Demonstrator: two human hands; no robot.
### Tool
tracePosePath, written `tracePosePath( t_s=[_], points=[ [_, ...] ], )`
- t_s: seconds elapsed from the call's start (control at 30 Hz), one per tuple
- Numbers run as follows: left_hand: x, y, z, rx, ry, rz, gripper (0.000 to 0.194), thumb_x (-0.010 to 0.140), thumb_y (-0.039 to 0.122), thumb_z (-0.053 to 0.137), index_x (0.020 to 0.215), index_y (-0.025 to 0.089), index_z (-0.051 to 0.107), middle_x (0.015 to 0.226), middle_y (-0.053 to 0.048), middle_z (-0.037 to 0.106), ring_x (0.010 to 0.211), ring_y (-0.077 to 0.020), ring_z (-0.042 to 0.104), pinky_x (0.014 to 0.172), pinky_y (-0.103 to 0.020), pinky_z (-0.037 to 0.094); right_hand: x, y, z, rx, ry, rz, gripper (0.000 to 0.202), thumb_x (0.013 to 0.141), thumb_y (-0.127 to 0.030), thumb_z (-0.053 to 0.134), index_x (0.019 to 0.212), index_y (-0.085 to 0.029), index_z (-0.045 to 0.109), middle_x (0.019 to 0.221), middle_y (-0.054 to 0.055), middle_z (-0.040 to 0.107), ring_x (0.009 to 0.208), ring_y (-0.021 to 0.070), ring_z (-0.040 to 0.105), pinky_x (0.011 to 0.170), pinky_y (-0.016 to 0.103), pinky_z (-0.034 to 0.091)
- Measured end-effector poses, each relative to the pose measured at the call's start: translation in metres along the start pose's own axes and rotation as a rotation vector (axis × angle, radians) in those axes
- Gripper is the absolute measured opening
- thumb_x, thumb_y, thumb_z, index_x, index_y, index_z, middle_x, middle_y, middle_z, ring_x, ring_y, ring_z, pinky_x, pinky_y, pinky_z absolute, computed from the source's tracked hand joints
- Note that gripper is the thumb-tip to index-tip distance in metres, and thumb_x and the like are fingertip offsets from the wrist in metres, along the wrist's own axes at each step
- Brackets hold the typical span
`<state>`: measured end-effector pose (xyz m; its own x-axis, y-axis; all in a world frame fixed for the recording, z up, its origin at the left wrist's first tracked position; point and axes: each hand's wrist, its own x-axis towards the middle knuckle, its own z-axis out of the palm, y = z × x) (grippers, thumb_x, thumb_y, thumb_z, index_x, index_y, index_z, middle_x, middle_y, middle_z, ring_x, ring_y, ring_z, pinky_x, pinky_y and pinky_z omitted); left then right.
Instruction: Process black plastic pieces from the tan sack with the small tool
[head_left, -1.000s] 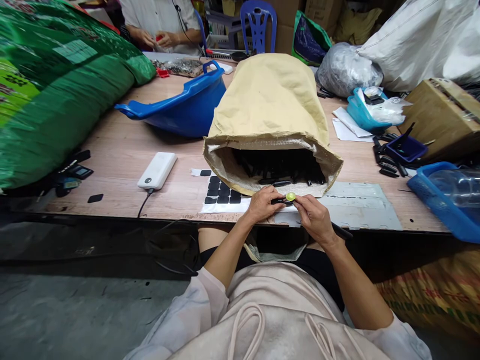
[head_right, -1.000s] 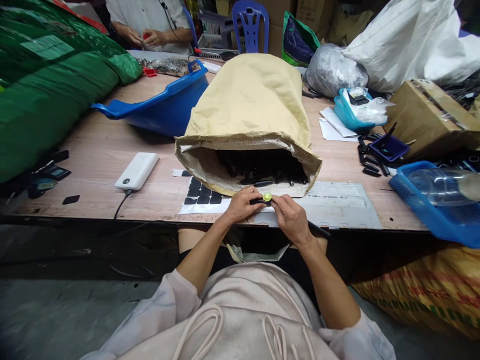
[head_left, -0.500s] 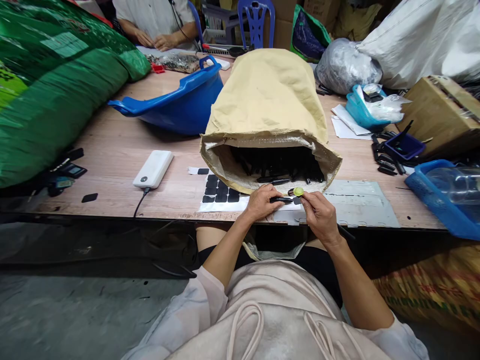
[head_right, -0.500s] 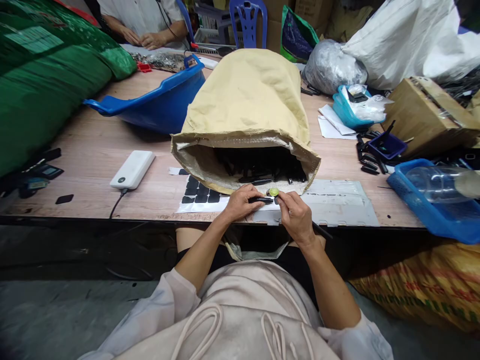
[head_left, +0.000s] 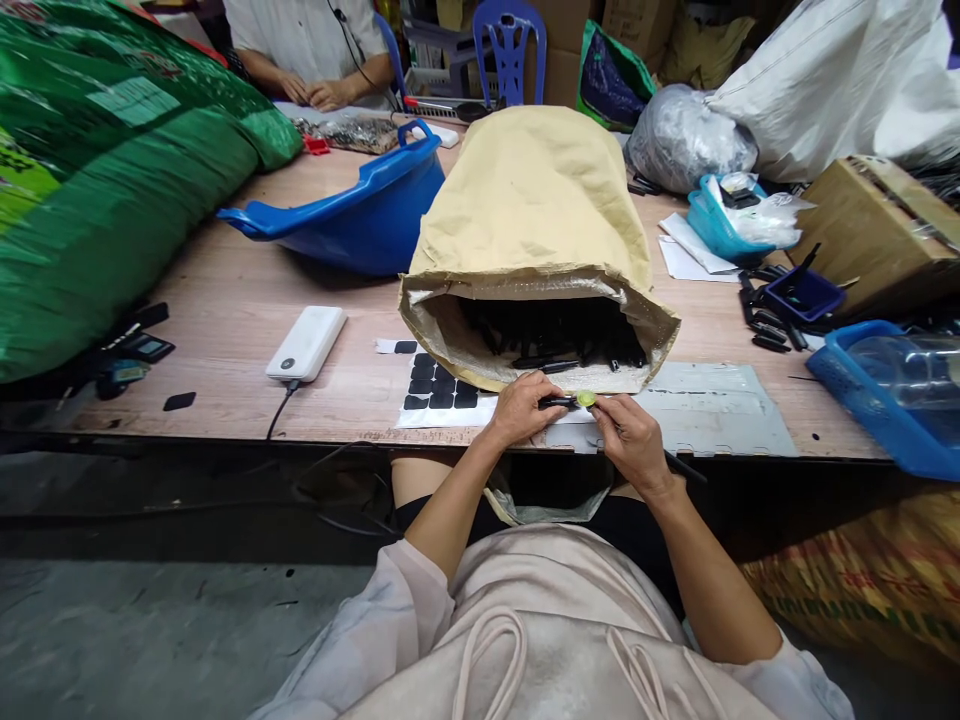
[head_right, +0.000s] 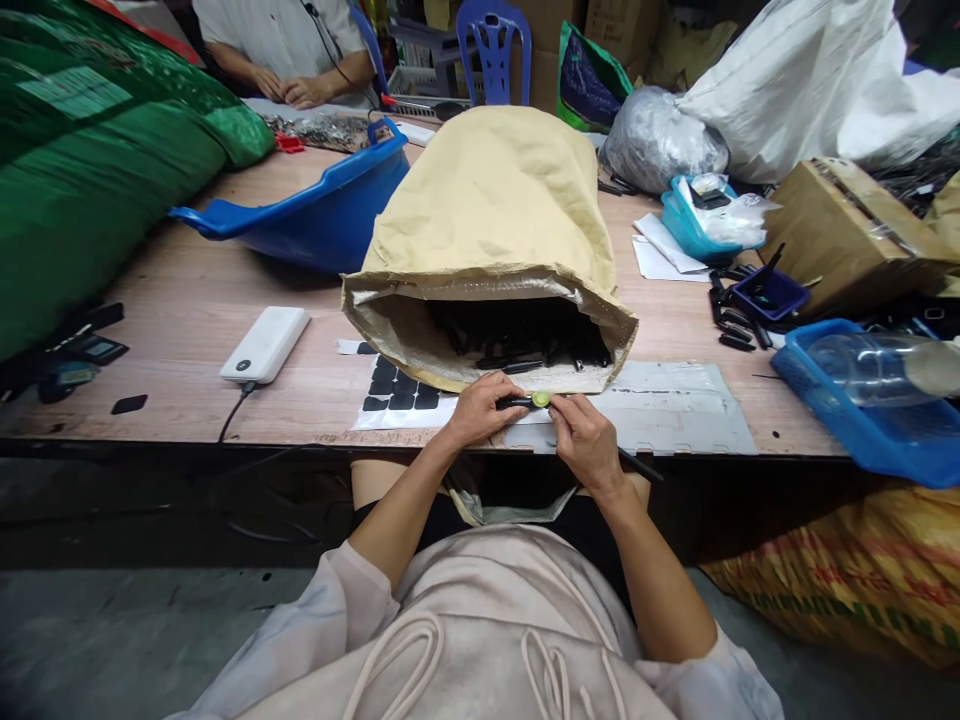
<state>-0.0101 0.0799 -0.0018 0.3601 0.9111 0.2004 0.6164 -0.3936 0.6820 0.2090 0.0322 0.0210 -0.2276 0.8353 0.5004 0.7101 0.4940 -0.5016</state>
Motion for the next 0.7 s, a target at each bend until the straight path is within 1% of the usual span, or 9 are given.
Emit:
tracePosePath(
  t_s=[0.1,0.2,0.27,0.37,0.47,0.53,0.63,0.7],
  points=[
    [0.0,0.001,-0.001,-0.004,-0.006,0.002,0.017,0.086,0.03,0.079,0.102,0.024,0.08,0.095,-0.004,0.068,0.097,-0.0219,0.064,0.086,-0.032,0.051,0.006,0.007,-0.003,-0.016,0.061,0.001,0.026,0.104,-0.026,0.053,0.12,-0.026,0.074,0.101,0.006,0.075,0.092,0.0194,0.071,0.086,0.031,0.057],
    [0.0,0.001,-0.001,0.001,-0.001,-0.006,0.017,0.084,0.028,0.079,0.101,0.023,0.079,0.094,-0.003,0.068,0.097,-0.0225,0.064,0.087,-0.033,0.051,0.016,0.021,-0.004,-0.084,0.09,0.013,0.027,0.103,-0.027,0.054,0.12,-0.026,0.074,0.103,0.006,0.075,0.094,0.0198,0.071,0.085,0.031,0.057],
    [0.0,0.001,-0.001,0.0,0.004,-0.008,0.017,0.082,0.025,0.08,0.098,0.023,0.077,0.095,-0.003,0.069,0.097,-0.0224,0.064,0.087,-0.034,0.051,0.02,0.033,-0.001,-0.156,0.092,0.016,0.026,0.102,-0.028,0.055,0.117,-0.026,0.075,0.103,0.006,0.075,0.094,0.0197,0.07,0.082,0.031,0.056],
    [-0.001,0.002,-0.001,0.002,0.011,0.002,0.017,0.078,0.02,0.079,0.094,0.021,0.074,0.095,-0.002,0.07,0.096,-0.0221,0.064,0.088,-0.034,0.051,0.022,0.049,0.007,-0.253,0.094,-0.003,0.023,0.101,-0.027,0.057,0.11,-0.025,0.077,0.099,0.005,0.073,0.09,0.0198,0.067,0.081,0.031,0.053],
    [-0.003,0.005,-0.001,0.024,0.019,0.022,0.02,0.075,0.018,0.08,0.093,0.021,0.071,0.095,-0.003,0.069,0.095,-0.0223,0.064,0.087,-0.034,0.052,0.019,0.056,0.014,-0.304,0.089,-0.037,0.022,0.099,-0.025,0.058,0.107,-0.024,0.078,0.095,0.006,0.071,0.089,0.0214,0.062,0.083,0.034,0.051],
    [-0.004,0.005,-0.001,0.053,0.02,0.038,0.022,0.076,0.022,0.082,0.095,0.022,0.071,0.096,-0.003,0.069,0.096,-0.0231,0.064,0.087,-0.035,0.052,0.018,0.057,0.016,-0.3,0.082,-0.042,0.023,0.099,-0.024,0.057,0.108,-0.024,0.078,0.096,0.007,0.07,0.089,0.0219,0.06,0.085,0.035,0.051],
    [-0.004,0.003,0.0,0.092,0.009,0.059,0.027,0.078,0.034,0.086,0.099,0.022,0.073,0.097,-0.005,0.068,0.096,-0.0243,0.063,0.086,-0.036,0.051,0.017,0.055,0.015,-0.275,0.07,-0.025,0.023,0.098,-0.023,0.056,0.109,-0.025,0.077,0.097,0.006,0.069,0.09,0.0218,0.061,0.086,0.036,0.051],
    [-0.003,0.002,-0.001,0.102,0.0,0.065,0.025,0.082,0.037,0.084,0.099,0.022,0.074,0.096,-0.005,0.067,0.096,-0.0241,0.062,0.085,-0.036,0.051,0.017,0.054,0.015,-0.27,0.064,-0.019,0.023,0.097,-0.021,0.057,0.109,-0.024,0.076,0.097,0.006,0.07,0.091,0.0221,0.061,0.086,0.035,0.051]
  ],
)
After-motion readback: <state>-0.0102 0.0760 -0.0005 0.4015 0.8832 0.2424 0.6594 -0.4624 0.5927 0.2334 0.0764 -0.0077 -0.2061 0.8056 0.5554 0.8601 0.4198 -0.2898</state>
